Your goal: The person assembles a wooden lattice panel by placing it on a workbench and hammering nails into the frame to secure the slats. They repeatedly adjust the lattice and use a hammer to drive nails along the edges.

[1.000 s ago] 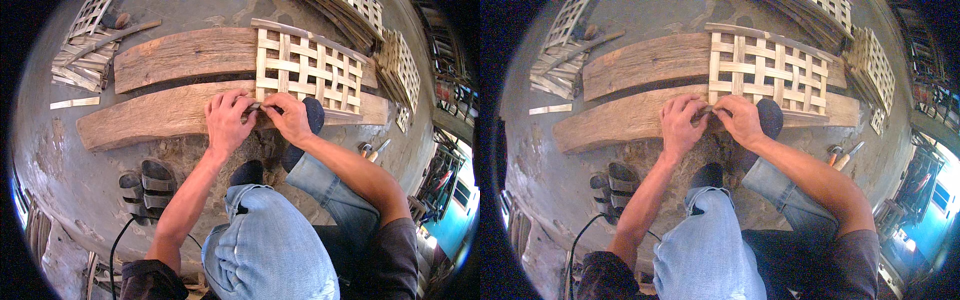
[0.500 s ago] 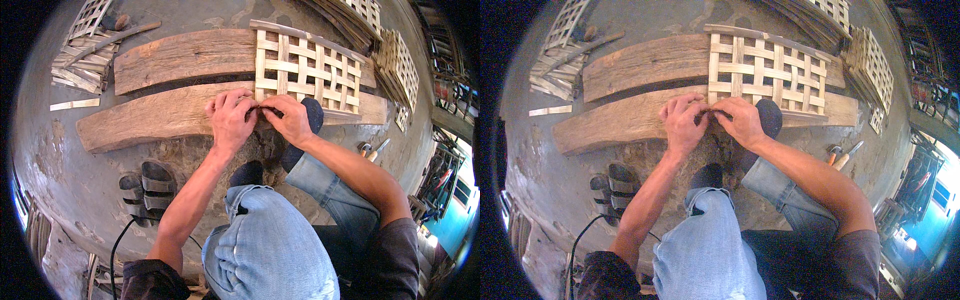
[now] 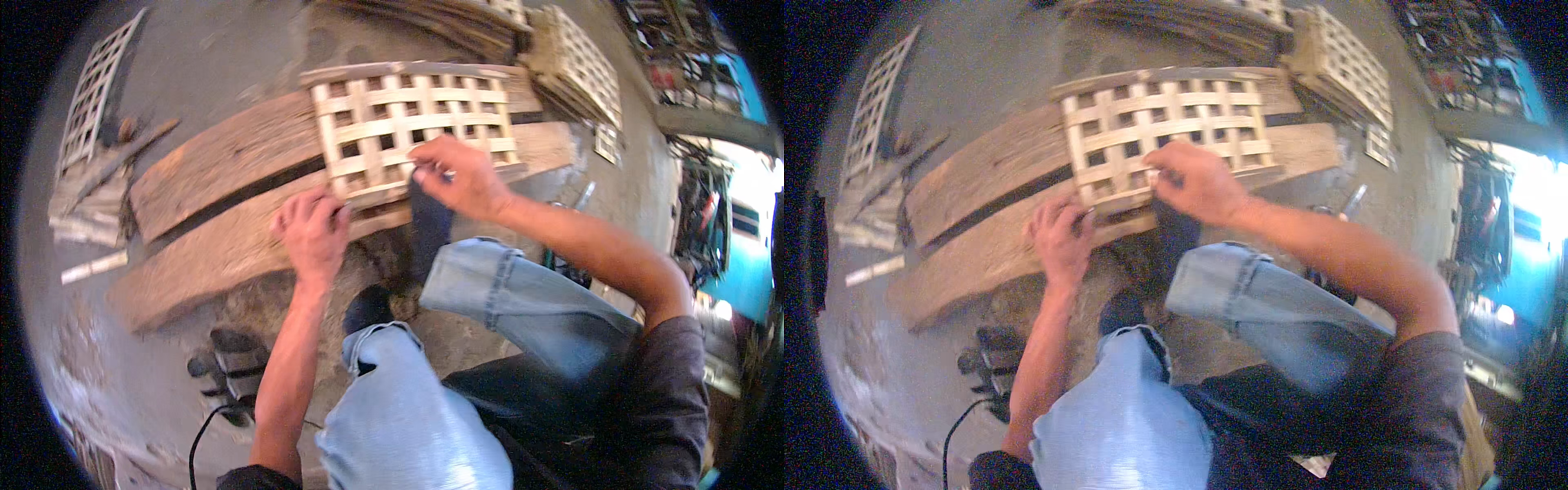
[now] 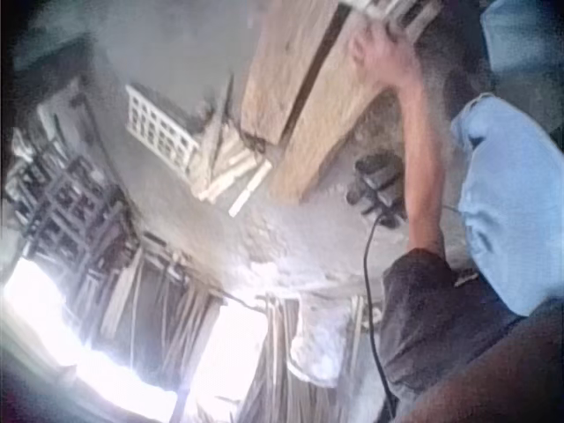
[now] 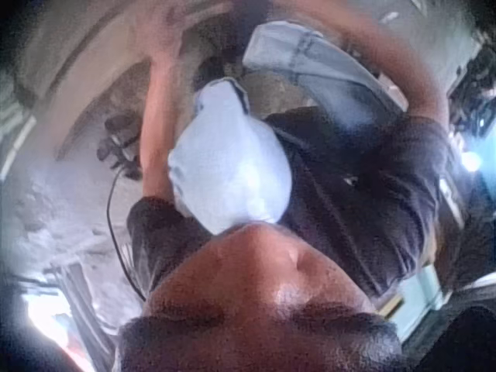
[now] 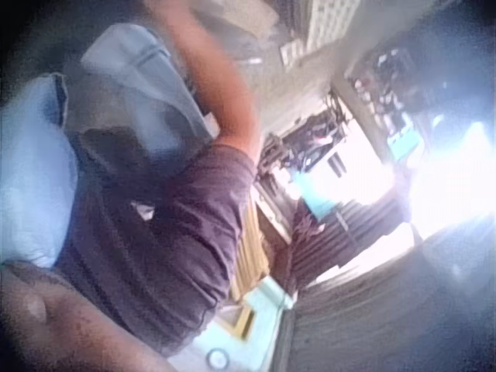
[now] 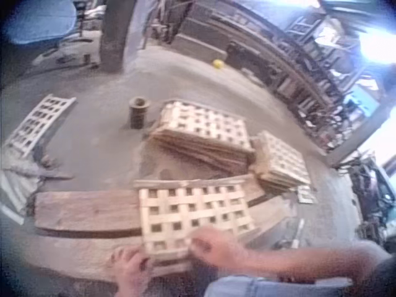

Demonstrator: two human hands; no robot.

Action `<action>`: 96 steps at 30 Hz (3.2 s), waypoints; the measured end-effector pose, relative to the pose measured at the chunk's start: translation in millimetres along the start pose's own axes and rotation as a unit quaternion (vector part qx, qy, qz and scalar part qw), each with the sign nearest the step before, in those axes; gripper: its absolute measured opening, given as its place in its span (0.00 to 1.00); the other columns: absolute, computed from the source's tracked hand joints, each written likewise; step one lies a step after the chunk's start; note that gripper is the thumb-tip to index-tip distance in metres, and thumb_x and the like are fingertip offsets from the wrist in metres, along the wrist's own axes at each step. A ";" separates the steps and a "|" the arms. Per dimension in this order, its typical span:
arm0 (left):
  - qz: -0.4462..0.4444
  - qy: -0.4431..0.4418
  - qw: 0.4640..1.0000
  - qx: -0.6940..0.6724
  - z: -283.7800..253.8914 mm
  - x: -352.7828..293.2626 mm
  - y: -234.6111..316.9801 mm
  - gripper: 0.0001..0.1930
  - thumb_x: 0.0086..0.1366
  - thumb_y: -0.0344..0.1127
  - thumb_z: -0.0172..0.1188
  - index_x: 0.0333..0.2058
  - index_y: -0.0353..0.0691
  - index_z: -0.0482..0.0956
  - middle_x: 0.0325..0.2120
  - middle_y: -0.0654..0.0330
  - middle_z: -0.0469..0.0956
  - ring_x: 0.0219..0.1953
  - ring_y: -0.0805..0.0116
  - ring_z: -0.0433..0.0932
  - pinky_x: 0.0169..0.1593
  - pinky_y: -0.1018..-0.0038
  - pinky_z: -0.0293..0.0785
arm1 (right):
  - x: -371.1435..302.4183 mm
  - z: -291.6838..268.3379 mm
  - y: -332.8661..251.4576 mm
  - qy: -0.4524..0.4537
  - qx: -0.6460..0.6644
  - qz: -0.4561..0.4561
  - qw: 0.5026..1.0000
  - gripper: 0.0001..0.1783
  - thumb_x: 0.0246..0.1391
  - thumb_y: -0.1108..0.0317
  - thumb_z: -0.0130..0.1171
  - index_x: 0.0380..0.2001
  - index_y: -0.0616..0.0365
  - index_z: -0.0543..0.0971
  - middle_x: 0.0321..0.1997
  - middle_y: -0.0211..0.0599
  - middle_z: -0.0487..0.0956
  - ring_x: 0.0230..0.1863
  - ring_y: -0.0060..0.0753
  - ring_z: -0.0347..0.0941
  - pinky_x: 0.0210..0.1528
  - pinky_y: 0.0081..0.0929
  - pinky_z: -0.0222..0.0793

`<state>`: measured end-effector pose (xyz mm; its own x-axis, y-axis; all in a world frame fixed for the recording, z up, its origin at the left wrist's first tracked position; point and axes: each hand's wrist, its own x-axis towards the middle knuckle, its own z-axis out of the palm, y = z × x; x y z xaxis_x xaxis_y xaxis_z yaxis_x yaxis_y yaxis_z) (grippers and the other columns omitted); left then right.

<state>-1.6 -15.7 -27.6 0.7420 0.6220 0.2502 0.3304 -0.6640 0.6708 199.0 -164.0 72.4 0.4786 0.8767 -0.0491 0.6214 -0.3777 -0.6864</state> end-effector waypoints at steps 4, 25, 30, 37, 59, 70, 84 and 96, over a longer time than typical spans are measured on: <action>-0.002 0.000 1.000 0.002 1.2 1.6 3.3 0.08 0.49 0.33 0.70 0.30 0.50 0.82 0.40 0.68 0.79 0.48 0.64 0.74 0.56 0.62 0.59 | -31.9 -130.8 91.5 0.067 -0.170 0.142 0.973 0.11 0.53 0.64 0.61 0.37 0.60 0.82 0.33 0.46 0.82 0.36 0.47 0.80 0.40 0.41 0.75; 0.033 0.001 0.999 -0.024 -2.8 3.4 3.0 0.08 0.50 0.30 0.68 0.30 0.48 0.81 0.37 0.67 0.79 0.44 0.63 0.75 0.51 0.63 0.63 | -286.0 -92.8 232.9 0.108 -0.212 0.473 0.849 0.24 0.68 0.50 0.44 0.43 0.63 0.76 0.35 0.55 0.80 0.39 0.61 0.77 0.44 0.50 0.69; 0.034 -0.002 0.999 -0.041 1.2 3.9 3.6 0.08 0.50 0.30 0.69 0.30 0.48 0.80 0.37 0.66 0.79 0.44 0.62 0.76 0.51 0.64 0.63 | -156.4 -91.8 94.4 0.162 -0.137 0.285 0.935 0.25 0.69 0.49 0.43 0.46 0.62 0.75 0.34 0.47 0.77 0.34 0.44 0.72 0.38 0.39 0.69; 0.024 -0.011 0.998 -0.048 -3.5 5.6 3.9 0.08 0.51 0.30 0.68 0.31 0.46 0.80 0.37 0.64 0.78 0.45 0.61 0.76 0.51 0.63 0.64 | 66.4 -30.5 -77.1 0.096 0.056 0.162 0.981 0.21 0.69 0.54 0.42 0.41 0.63 0.73 0.29 0.49 0.75 0.26 0.50 0.73 0.32 0.42 0.70; 0.032 -0.018 0.999 -0.040 0.9 3.1 -1.8 0.10 0.51 0.31 0.68 0.33 0.48 0.79 0.39 0.65 0.78 0.45 0.61 0.75 0.50 0.62 0.64 | -57.1 118.4 -83.3 0.156 0.002 0.225 0.962 0.11 0.65 0.69 0.50 0.47 0.64 0.70 0.35 0.60 0.79 0.37 0.67 0.76 0.36 0.54 0.72; 0.037 -0.006 0.999 -0.027 1.3 2.0 -1.0 0.11 0.49 0.30 0.69 0.33 0.48 0.79 0.38 0.66 0.78 0.44 0.62 0.76 0.49 0.64 0.65 | -61.1 112.1 -92.9 0.167 -0.022 0.212 0.963 0.11 0.65 0.68 0.51 0.47 0.64 0.71 0.34 0.59 0.79 0.38 0.64 0.77 0.38 0.52 0.73; 0.021 -0.045 0.997 -0.064 -16.1 6.9 -13.8 0.14 0.54 0.37 0.70 0.40 0.48 0.83 0.43 0.64 0.80 0.47 0.59 0.75 0.50 0.62 0.67 | -32.1 143.3 -50.1 0.304 0.044 0.319 0.897 0.19 0.58 0.62 0.62 0.40 0.66 0.68 0.31 0.61 0.76 0.37 0.68 0.75 0.40 0.53 0.68; 0.033 -0.080 0.996 -0.021 -28.4 6.6 -20.3 0.12 0.56 0.40 0.68 0.40 0.51 0.84 0.41 0.67 0.80 0.47 0.61 0.73 0.49 0.63 0.66 | -31.9 151.4 -45.5 0.291 0.068 0.336 0.893 0.24 0.48 0.68 0.71 0.41 0.65 0.68 0.31 0.50 0.79 0.35 0.58 0.78 0.41 0.48 0.70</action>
<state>-20.0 13.7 -19.7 0.8463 0.5006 0.1821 0.2554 -0.6814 0.6859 61.5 -129.7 -4.6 0.9812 0.1470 -0.1249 0.0103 -0.6866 -0.7270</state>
